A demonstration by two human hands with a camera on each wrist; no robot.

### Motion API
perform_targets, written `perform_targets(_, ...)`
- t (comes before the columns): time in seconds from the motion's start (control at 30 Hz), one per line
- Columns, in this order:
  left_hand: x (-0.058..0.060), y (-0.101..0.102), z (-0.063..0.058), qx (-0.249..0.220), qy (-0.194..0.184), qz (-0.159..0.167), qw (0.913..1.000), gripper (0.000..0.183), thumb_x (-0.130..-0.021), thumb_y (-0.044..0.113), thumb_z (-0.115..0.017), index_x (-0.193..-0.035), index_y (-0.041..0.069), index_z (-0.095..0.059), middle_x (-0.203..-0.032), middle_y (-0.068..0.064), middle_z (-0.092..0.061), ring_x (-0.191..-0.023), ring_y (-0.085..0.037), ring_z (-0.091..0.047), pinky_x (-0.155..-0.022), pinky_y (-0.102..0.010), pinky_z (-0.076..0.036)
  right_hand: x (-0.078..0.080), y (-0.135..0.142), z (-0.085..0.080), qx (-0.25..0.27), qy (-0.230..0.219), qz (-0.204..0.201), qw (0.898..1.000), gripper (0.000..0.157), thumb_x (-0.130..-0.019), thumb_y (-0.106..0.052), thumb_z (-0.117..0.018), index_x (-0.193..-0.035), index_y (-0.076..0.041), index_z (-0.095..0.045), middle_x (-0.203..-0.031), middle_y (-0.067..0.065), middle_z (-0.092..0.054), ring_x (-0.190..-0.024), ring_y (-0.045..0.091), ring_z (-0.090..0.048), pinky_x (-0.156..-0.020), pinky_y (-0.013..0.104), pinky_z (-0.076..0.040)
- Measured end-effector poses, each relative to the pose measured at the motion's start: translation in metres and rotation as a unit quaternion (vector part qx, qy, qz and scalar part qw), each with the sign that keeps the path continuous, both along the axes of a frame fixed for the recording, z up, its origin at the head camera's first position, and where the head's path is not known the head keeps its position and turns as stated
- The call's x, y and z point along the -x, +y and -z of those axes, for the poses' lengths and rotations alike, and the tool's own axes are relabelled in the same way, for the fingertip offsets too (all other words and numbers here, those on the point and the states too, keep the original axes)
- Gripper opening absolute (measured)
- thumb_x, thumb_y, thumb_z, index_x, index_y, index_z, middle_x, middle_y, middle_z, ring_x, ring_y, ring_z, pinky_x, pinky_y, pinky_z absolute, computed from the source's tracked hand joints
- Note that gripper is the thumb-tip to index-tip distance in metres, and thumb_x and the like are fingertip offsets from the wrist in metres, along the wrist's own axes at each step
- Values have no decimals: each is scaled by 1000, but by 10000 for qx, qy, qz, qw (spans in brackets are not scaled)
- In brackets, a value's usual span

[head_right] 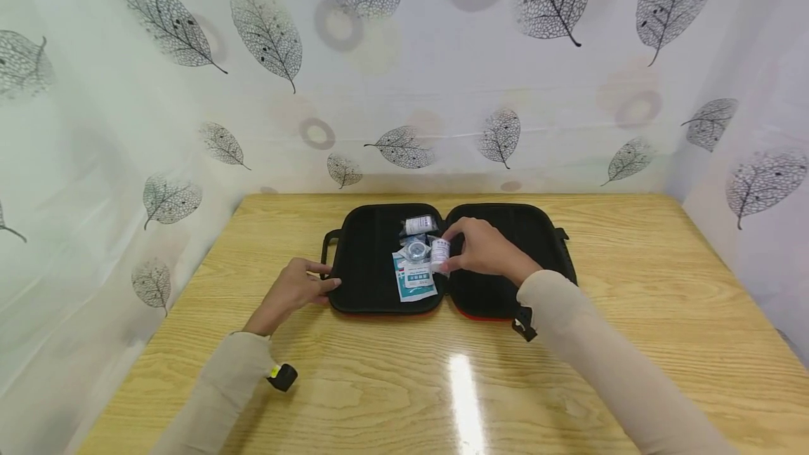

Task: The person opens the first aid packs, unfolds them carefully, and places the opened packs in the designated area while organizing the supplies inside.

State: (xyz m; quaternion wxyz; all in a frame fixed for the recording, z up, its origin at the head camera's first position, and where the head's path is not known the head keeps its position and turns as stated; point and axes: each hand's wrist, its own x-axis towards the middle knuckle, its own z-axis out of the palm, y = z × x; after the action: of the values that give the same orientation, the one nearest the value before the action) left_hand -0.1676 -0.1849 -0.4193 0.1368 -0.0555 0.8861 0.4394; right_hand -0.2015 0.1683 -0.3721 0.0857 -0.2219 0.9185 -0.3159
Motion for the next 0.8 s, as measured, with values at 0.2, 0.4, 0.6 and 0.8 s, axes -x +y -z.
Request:
perform_targets(0.2,0,0,1,-75,-19,-3,10000,44,-94,16,-75,-133,-1,-64,-97,-14,-72,-70,-20,-74,-74,-37,-61,1,17,-4,-135,46,207,9997,55,-80,-24,-89,-122,4,-68,-88,10,-65,-64,16,-55,-62,33,-47)
perform_targets(0.4,0,-1,0,-53,-19,6,10000,44,-94,18,-74,-133,-1,-64,-103,-16,-72,-72,-20,-74,-77,-39,-61,3,42,-3,-115,51,344,9993,55,-82,-25,-87,-124,5,-68,-108,18,-67,-62,15,-57,-63,34,-48)
perform_targets(0.6,-1,0,-2,-126,-37,-1,9999,44,-94,16,-74,-133,-1,-64,-107,-17,-71,-73,-21,-74,-78,-40,-61,6,67,5,-128,7,547,9984,52,-81,-21,-87,-121,7,-68,-108,22,-67,-73,19,-61,-68,35,-52)
perform_targets(0.8,0,0,-1,-154,-54,-2,9999,44,-94,16,-74,-133,-2,-63,-96,-14,-72,-71,-21,-74,-75,-37,-61,7,87,10,-278,-76,706,9971,53,-82,-20,-86,-121,9,-66,-97,16,-70,-84,27,-64,-72,41,-53)
